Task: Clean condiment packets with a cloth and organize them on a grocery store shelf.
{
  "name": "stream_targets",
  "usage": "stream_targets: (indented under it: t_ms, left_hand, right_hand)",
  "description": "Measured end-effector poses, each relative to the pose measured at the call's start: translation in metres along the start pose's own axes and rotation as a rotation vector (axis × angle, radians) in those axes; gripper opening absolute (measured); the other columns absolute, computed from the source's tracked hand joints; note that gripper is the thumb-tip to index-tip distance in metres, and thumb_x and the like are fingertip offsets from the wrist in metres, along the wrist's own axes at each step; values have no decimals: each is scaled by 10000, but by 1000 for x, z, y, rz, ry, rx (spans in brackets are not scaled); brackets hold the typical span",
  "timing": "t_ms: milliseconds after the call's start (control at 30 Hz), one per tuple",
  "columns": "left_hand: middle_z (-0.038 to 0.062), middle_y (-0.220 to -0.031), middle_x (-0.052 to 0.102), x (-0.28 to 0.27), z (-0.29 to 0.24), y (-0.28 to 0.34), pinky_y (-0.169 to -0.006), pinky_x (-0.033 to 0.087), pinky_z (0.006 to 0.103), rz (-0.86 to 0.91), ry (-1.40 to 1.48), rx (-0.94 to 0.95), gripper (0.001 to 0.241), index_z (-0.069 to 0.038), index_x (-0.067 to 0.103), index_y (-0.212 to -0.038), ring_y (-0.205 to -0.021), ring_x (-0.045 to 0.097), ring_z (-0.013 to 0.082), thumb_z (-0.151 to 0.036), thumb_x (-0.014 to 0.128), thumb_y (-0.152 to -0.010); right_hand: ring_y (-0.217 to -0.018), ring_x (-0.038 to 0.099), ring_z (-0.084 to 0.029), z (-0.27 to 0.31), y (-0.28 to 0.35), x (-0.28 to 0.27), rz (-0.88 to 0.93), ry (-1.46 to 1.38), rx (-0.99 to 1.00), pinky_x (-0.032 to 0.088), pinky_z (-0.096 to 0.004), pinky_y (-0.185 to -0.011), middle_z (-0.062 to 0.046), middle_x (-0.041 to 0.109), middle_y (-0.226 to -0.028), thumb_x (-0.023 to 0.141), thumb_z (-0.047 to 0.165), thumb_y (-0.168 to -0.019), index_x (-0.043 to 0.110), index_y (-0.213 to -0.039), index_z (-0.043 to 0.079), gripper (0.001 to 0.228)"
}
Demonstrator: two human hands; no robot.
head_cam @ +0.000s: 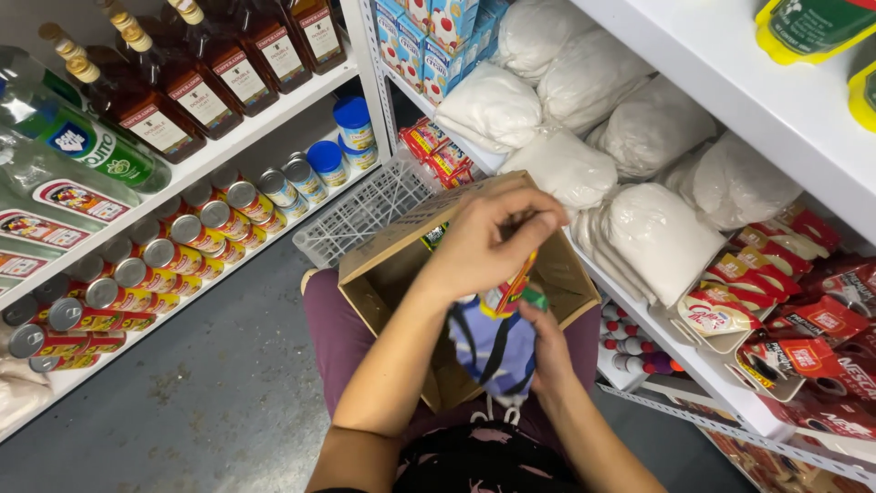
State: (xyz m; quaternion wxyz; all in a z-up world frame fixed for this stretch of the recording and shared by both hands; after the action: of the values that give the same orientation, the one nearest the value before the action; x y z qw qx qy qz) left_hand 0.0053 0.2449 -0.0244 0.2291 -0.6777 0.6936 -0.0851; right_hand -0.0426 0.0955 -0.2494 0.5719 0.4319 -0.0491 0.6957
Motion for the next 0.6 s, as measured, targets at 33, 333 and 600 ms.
stream_targets:
  t_ms: [33, 333, 600]
  left_hand:
    - [33, -996, 734, -6, 1, -1, -746, 559, 282, 1, 0, 5, 110, -95, 753, -1111, -825, 717, 156, -85, 692, -1020]
    - [51, -1093, 585, -29, -10, 10, -901, 523, 285, 108, -2, 206, 111, -77, 780, -1087, -1013, 619, 156, -104, 713, -1002]
    - [70, -1206, 581, -21, 28, 12, -1261, 345, 553, -58, 1383, 256, 108, -114, 638, -985, -1387, 507, 280, -169, 656, -1076]
  right_hand:
    - [-1068, 686, -236, -2, 2, -5, 2, 0, -5, 543, -398, -955, -111, 684, -1224, 577, 166, -937, 549, -1333, 33, 419]
    - [-1111, 651, -210, 15, 32, 30, 194, 177, -31, 515, -362, -983, -106, 666, -1237, 621, 82, -877, 519, -1432, 58, 565]
    - [-1208, 579, -183, 110, 54, 51, -83, 854, -877, 448, -320, -1073, -99, 600, -1357, 683, 169, -989, 543, -1373, 81, 418]
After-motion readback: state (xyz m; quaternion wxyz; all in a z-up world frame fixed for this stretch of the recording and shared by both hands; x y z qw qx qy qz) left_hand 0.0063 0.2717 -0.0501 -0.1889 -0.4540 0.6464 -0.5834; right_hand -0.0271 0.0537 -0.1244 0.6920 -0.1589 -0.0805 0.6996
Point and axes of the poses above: each hand's wrist, its own y-axis away from the middle knuckle, its own x-axis out of the palm, z = x × y, the point moved 7 cm from there along -y, towards the middle knuckle
